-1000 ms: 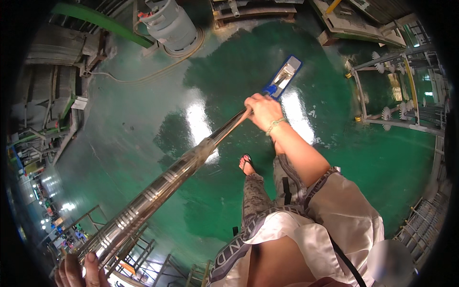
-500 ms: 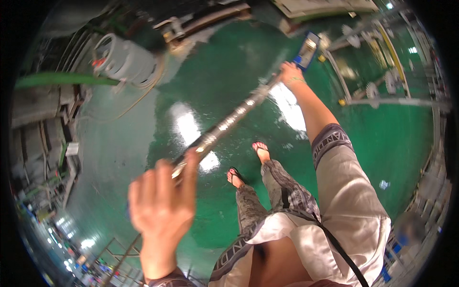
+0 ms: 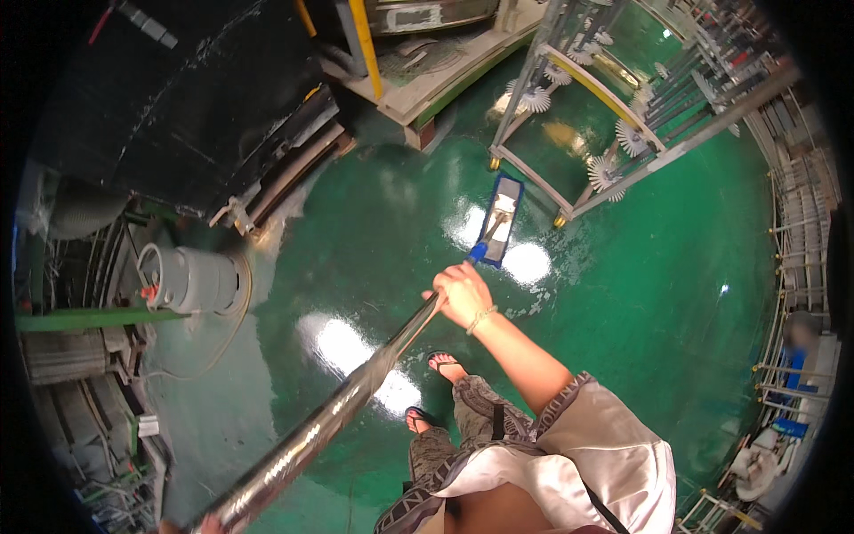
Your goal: The person mops a green factory floor using a flat mop, repeatedly dipping it into a bucket of water. They move around the workspace, cleaning around metal frames and wooden stools, and briefly lift a stool to clean underneath it.
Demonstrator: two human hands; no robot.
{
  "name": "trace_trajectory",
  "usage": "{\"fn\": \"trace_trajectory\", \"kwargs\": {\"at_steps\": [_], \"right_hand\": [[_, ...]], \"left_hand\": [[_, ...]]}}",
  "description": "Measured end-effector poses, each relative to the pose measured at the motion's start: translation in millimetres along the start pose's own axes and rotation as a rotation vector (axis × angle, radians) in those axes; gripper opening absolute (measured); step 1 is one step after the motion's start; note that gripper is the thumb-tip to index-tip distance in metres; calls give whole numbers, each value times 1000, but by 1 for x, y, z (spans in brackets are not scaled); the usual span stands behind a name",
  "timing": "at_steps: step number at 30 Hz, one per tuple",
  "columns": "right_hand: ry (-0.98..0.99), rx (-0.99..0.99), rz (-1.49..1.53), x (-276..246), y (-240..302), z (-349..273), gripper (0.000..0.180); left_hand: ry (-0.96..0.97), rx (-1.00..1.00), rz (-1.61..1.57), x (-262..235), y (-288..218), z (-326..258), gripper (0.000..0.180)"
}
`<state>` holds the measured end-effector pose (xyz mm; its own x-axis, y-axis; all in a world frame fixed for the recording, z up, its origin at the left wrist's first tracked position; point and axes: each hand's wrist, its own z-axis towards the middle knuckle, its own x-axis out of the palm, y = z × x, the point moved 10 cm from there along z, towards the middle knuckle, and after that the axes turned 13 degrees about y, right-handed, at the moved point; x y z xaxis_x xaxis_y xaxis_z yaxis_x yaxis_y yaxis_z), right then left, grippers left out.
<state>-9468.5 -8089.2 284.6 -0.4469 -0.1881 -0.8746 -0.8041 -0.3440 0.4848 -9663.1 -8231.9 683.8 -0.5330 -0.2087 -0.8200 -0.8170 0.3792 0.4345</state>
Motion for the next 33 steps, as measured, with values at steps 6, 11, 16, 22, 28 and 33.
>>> {"fn": "trace_trajectory", "kwargs": {"at_steps": [6, 11, 16, 22, 28, 33], "right_hand": [[-150, 160, 31, 42, -145, 11, 33], [153, 286, -25, 63, -134, -7, 14], [89, 249, 58, 35, -41, -32, 19], [195, 276, 178, 3, 20, -97, 17], [226, 367, 85, -33, -24, -123, 19], [86, 427, 38, -60, -110, -96, 20]], "left_hand": [[-217, 45, -128, 69, -52, 68, 39], [-222, 125, -140, 71, -44, 60, 47], [-92, 113, 43, 23, -8, 5, 33], [-2, 239, 132, -31, 5, -32, 40], [-182, 315, 171, -65, -36, -21, 38], [-355, 246, 147, -82, -84, 29, 49]]}}
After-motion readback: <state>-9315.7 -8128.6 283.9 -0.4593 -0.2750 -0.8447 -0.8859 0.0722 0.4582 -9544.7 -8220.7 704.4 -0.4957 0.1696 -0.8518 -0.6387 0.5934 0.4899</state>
